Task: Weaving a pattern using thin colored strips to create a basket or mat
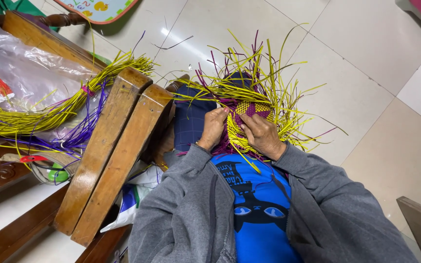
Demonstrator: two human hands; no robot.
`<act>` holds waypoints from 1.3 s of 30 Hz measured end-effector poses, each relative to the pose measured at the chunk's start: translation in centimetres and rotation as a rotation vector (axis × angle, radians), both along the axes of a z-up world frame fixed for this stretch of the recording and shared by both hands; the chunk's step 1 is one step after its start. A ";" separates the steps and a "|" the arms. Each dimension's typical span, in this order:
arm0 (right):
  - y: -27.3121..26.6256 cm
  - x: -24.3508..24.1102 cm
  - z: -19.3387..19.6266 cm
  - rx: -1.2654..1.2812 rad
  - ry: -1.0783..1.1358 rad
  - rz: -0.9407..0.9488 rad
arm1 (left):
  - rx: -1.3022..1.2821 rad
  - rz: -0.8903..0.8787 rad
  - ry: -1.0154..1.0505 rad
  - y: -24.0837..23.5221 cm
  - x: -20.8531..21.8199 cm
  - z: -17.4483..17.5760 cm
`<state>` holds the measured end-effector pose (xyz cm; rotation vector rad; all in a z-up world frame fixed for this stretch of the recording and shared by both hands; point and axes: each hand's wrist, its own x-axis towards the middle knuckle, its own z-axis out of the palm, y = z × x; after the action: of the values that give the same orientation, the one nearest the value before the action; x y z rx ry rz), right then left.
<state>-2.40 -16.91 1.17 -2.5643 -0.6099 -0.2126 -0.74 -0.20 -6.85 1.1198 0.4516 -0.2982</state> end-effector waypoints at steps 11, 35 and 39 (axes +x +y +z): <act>0.6 0.3 2.3 0.083 0.079 -0.020 | 0.116 -0.044 -0.064 0.4 0.1 1.7; 4.9 2.7 5.3 0.028 0.290 0.066 | 1.359 0.255 -0.256 36.1 8.3 13.1; 5.3 3.2 5.5 -0.009 0.282 0.092 | 1.434 -0.077 -0.355 36.2 13.3 5.1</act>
<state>0.75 -11.58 6.63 -2.5049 -0.6186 0.1816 12.51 36.01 -1.79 2.5341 0.2612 0.2443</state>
